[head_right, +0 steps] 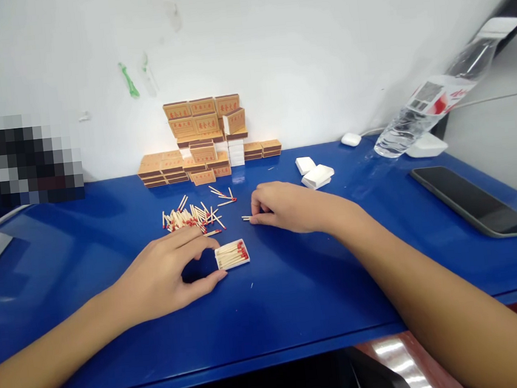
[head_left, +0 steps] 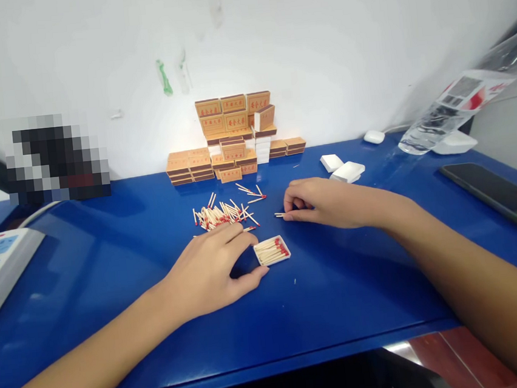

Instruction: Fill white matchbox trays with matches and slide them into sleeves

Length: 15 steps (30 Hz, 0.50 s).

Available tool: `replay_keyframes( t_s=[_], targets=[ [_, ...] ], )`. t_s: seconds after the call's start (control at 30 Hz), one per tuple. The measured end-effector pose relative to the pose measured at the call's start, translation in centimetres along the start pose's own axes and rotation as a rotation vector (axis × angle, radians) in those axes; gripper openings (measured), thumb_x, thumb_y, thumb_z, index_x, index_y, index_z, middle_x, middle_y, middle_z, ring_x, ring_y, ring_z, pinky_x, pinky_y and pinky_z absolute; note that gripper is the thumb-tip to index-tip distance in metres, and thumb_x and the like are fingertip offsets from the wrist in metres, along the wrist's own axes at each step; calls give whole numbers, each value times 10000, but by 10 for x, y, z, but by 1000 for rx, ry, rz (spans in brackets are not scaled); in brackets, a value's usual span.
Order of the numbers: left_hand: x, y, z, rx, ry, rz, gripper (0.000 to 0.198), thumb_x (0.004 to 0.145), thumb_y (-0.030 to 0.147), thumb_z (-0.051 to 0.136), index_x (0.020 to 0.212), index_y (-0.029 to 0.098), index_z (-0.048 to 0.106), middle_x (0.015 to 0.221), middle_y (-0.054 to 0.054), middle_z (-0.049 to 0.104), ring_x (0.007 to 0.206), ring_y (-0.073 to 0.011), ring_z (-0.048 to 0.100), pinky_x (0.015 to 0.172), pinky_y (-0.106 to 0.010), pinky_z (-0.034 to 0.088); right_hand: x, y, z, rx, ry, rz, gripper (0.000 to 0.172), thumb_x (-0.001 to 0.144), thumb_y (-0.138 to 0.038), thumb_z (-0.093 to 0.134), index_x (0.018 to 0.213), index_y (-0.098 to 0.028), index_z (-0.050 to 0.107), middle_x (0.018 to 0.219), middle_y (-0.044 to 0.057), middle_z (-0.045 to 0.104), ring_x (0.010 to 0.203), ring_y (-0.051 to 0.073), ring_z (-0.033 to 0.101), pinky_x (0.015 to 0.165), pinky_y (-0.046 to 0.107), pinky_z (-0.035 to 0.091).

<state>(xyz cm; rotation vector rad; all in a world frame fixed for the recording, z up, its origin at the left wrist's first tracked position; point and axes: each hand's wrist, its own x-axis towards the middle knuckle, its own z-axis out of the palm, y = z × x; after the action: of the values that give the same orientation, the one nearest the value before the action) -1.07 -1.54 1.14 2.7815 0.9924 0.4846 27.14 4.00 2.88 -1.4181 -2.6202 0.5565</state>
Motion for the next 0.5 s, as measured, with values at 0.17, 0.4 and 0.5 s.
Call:
replay_keyframes(
  t_s=[0.17,0.4,0.5],
  targets=[
    [0,0,0,8,-7,-6,269,969,406,667,1105,175,689,1005,-68,680,838,-211,652,698,-350,527,-3,1,-2,10,-18,37,298,974,-505,610,921,-216,657,889,53,668,749,193,557,660,346,399],
    [1,1,0,7,-6,-5,260,972,405,663,1105,182,686,1007,-66,688,833,-204,657,692,-337,526,-8,1,-7,-6,-52,34,156,908,-373,661,910,-227,714,945,53,702,790,195,597,679,342,434],
    [1,1,0,10,-7,-5,257,977,401,659,1109,183,685,1016,-67,689,835,-198,660,692,-328,526,-6,1,-6,-33,-61,51,89,859,-300,674,856,-223,718,906,45,704,753,187,587,660,339,425]
  ],
)
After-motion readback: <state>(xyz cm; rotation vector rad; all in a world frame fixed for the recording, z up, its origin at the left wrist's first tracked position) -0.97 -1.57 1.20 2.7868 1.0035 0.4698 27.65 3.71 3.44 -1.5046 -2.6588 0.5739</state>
